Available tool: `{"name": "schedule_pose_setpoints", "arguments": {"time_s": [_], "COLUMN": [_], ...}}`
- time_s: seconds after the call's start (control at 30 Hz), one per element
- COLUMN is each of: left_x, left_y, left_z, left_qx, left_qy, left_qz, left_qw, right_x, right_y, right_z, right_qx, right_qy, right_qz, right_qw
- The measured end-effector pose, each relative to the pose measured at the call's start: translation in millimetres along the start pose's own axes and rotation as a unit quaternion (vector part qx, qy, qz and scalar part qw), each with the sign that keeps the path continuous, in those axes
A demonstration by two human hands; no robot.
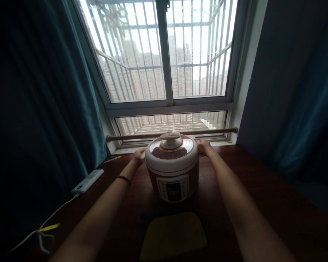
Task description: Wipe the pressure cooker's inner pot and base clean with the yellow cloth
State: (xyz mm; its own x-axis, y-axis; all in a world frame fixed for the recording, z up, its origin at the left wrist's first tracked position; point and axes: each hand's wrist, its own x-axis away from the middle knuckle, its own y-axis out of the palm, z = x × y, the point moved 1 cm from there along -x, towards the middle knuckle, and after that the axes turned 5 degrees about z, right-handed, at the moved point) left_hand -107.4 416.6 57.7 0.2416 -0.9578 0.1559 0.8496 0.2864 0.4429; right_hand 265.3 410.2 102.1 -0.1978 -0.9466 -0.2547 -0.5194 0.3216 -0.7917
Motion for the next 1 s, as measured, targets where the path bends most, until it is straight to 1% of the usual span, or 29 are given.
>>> {"name": "schedule_pose_setpoints", "arguments": {"time_s": [0.13,0.4,0.73,0.9,1.0], "left_x": [3,8,14,12,11], "left_y": [1.6,6.1,8.4,7.4,6.9], "left_z": [0,2,3,2,2], "left_qx": [-0.014,-0.010,-0.001,0.003,0.006], "left_qy": [-0.016,-0.020,-0.015,-0.015,-0.013], "left_qz": [0.015,0.037,0.015,0.021,0.027], "left_qw": [1.000,0.999,1.000,1.000,1.000], "right_x": [0,0,-7,-12,-12], "right_y": [-1,-4,-6,-7,-8], "right_z": [2,6,4,-1,-2], "right_qx": [-0.022,-0.034,-0.027,-0.045,-0.068], "right_qy": [-0.001,0.010,-0.004,0.003,0.013], "right_qz": [-0.003,-0.015,-0.074,-0.108,-0.117], "right_qw": [1.000,0.999,0.997,0.993,0.991]}}
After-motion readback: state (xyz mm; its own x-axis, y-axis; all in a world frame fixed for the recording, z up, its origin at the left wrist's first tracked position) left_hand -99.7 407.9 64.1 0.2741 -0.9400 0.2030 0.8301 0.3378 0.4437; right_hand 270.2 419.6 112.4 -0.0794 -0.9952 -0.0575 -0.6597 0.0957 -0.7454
